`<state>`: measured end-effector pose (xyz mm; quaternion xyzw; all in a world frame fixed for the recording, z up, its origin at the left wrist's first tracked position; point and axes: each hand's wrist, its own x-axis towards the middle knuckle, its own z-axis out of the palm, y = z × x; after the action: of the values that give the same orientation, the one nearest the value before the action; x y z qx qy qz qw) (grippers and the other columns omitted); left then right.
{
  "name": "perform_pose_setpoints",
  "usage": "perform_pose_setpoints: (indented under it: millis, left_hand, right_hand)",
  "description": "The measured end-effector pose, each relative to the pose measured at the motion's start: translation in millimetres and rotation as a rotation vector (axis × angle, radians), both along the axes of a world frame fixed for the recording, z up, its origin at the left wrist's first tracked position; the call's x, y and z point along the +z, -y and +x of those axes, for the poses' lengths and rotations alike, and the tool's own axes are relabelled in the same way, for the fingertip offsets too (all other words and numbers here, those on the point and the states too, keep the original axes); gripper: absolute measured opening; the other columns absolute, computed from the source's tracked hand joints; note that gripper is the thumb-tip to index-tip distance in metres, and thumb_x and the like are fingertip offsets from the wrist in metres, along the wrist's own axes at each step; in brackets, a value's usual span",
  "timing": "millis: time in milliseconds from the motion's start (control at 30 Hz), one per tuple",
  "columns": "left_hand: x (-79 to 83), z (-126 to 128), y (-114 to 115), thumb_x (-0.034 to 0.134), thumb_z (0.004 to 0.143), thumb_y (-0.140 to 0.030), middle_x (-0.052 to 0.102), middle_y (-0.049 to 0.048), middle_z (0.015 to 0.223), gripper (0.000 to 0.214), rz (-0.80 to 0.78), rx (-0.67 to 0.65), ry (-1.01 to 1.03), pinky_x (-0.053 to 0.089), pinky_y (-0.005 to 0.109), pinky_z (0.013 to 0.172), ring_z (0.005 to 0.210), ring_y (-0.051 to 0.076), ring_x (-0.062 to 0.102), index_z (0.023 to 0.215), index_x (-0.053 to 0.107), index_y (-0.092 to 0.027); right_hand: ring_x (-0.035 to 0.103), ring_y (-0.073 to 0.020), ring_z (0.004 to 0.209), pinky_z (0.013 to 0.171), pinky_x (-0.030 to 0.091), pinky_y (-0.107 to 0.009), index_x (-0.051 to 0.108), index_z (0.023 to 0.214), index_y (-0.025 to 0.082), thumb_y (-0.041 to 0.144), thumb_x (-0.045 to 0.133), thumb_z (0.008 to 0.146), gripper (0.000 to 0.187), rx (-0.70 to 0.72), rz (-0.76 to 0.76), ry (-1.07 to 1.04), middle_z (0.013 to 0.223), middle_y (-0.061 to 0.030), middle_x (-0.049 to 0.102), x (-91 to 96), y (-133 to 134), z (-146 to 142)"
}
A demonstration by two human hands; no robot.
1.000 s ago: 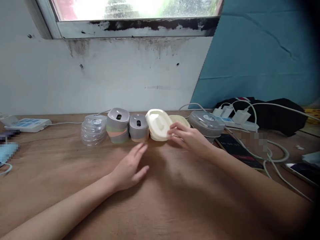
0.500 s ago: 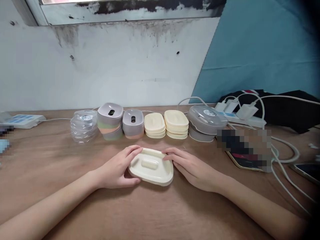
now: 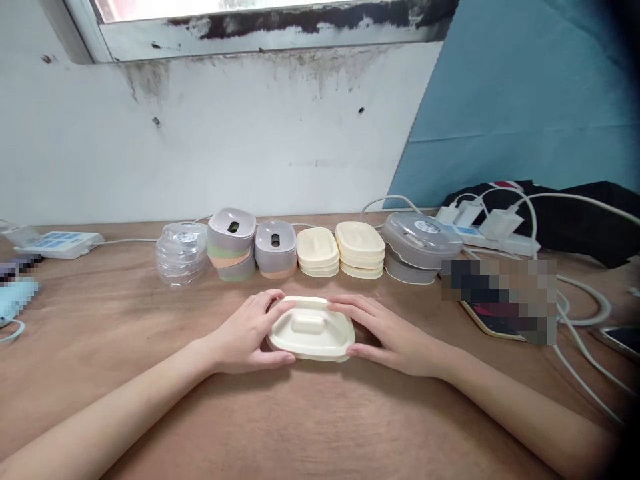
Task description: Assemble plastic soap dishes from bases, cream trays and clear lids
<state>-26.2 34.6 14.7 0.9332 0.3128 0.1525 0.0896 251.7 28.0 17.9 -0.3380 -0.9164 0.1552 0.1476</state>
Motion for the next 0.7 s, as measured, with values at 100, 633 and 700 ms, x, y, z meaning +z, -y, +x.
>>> perform_pose_setpoints:
  millis: [100, 633, 700]
  left_hand:
    - [12.9, -0.7, -4.4, 0.051, 0.082, -0.042, 0.042, 0.0166, 0.124, 0.055, 0.213, 0.033, -0.025, 0.03, 0.047, 0.1, 0.117, 0.03, 0.037, 0.127, 0.038, -0.014]
    - [77.8, -9.6, -63.1, 0.047, 0.078, -0.048, 0.051, 0.0151, 0.117, 0.047, 0.198, 0.956, -0.266, 0.046, 0.047, 0.079, 0.105, 0.037, 0.047, 0.108, 0.055, -0.012]
    - [75.6, -11.6, -66.3, 0.05, 0.077, -0.047, 0.053, 0.014, 0.114, 0.045, 0.229, 0.941, -0.248, 0.047, 0.046, 0.078, 0.103, 0.037, 0.048, 0.105, 0.057, -0.013]
  right_hand:
    - [0.033, -0.0241, 0.126, 0.102, 0.032, -0.04, 0.035, 0.133, 0.019, 0.045, 0.047, 0.087, 0.055, 0.001, -0.006, 0.0, 0.139, -0.0113, 0.037, 0.5, -0.2, -1.3]
    - [0.034, -0.026, 0.126, 0.1, 0.034, -0.045, 0.037, 0.132, 0.024, 0.045, 0.045, 0.087, 0.05, 0.0, -0.027, -0.026, 0.139, -0.0098, 0.037, -1.6, 0.4, 1.4]
    - [0.035, -0.0263, 0.125, 0.1, 0.034, -0.045, 0.038, 0.132, 0.025, 0.045, 0.045, 0.087, 0.049, -0.004, -0.025, -0.021, 0.139, -0.0097, 0.037, -1.7, -0.3, 1.0]
